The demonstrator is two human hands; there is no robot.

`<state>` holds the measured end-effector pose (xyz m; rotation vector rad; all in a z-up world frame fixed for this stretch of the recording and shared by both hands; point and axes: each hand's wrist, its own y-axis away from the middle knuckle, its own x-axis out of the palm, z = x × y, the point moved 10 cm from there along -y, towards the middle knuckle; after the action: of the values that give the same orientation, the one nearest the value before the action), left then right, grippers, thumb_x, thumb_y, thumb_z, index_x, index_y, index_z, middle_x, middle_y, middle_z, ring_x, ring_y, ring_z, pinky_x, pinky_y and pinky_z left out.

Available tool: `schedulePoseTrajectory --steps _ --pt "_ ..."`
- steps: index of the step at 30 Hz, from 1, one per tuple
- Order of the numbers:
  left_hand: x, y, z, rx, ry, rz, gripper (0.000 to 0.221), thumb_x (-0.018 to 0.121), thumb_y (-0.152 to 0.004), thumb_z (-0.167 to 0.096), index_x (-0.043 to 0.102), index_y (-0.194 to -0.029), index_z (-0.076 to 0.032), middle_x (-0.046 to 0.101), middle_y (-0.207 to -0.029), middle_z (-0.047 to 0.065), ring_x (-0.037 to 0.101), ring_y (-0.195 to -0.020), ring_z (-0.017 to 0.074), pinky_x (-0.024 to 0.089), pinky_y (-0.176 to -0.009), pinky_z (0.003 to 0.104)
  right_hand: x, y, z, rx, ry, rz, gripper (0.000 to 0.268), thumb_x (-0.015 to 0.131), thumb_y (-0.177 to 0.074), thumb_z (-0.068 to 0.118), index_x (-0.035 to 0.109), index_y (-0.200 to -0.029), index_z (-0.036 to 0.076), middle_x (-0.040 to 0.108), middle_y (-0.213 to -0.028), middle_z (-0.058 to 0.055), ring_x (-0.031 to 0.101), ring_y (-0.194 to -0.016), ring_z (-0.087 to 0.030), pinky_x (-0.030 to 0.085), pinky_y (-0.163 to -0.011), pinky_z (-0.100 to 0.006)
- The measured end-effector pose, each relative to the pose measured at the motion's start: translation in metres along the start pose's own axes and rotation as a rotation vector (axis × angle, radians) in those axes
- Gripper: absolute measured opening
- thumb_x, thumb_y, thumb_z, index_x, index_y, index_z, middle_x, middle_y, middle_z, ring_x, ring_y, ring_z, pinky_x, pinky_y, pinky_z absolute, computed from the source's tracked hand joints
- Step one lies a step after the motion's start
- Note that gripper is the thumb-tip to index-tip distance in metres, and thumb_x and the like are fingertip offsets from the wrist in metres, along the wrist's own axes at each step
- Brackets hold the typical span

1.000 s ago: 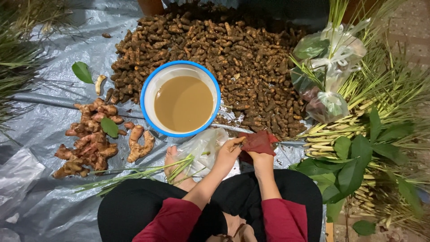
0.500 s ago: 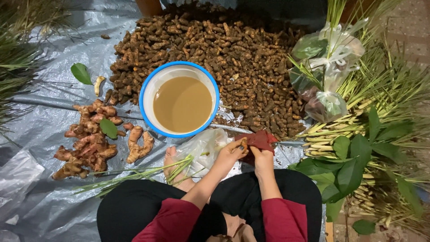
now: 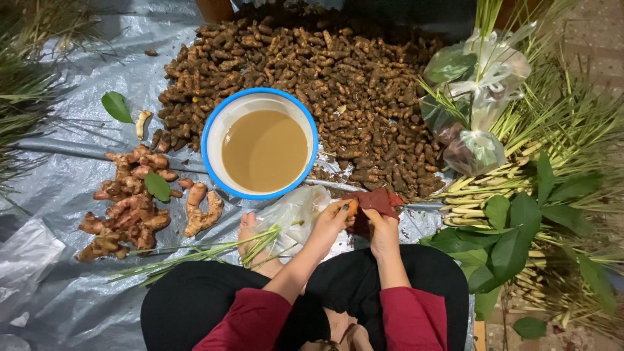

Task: The person sits cross-legged on a tarp and cleans ginger roots by rubbing them with a red cloth. They occasionally dip the ginger into a blue bowl of liquid before continuing to rub the surface. Cleaned ginger is placed to the side.

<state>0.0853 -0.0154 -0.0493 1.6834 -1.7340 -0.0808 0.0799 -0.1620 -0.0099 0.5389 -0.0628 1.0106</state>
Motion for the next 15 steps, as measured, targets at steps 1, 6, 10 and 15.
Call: schedulePoseTrajectory --steps 1,6,10,15 --pt "-0.001 0.001 -0.001 0.001 0.002 -0.002 0.027 0.059 -0.105 -0.021 0.065 -0.125 -0.004 0.067 -0.106 0.011 0.07 -0.091 0.0152 0.061 -0.089 0.029 -0.015 -0.013 -0.019 0.001 0.002 0.002 0.032 0.081 -0.08 -0.001 0.072 -0.109 0.006 0.069 -0.097 -0.003 0.06 -0.086 -0.014 0.053 -0.087 -0.038" --pt "-0.002 0.008 -0.013 -0.008 0.008 -0.033 0.029 0.055 -0.107 -0.023 0.064 -0.124 -0.001 0.067 -0.105 0.014 0.069 -0.085 0.0137 0.063 -0.083 0.026 -0.07 -0.056 -0.08 0.05 -0.053 -0.061 0.01 0.075 -0.079 -0.002 0.075 -0.086 0.006 0.065 -0.076 -0.007 0.061 -0.073 -0.016 0.054 -0.08 -0.037" --pt "-0.004 0.004 -0.017 0.028 -0.073 -0.049 0.031 0.055 -0.107 -0.021 0.065 -0.127 0.001 0.066 -0.107 0.013 0.067 -0.089 0.0149 0.061 -0.086 0.028 -0.021 -0.015 -0.018 -0.077 0.311 0.035 0.024 0.081 -0.085 0.009 0.078 -0.109 0.01 0.073 -0.1 -0.009 0.062 -0.098 -0.016 0.05 -0.098 -0.039" --pt "0.004 0.018 -0.041 0.092 -0.155 -0.061 0.029 0.062 -0.103 -0.019 0.067 -0.127 -0.004 0.069 -0.11 0.013 0.066 -0.089 0.016 0.061 -0.086 0.028 0.011 0.005 0.016 0.008 0.495 0.055 0.033 0.089 -0.082 0.018 0.078 -0.11 0.004 0.075 -0.099 -0.012 0.065 -0.091 -0.02 0.051 -0.095 -0.045"
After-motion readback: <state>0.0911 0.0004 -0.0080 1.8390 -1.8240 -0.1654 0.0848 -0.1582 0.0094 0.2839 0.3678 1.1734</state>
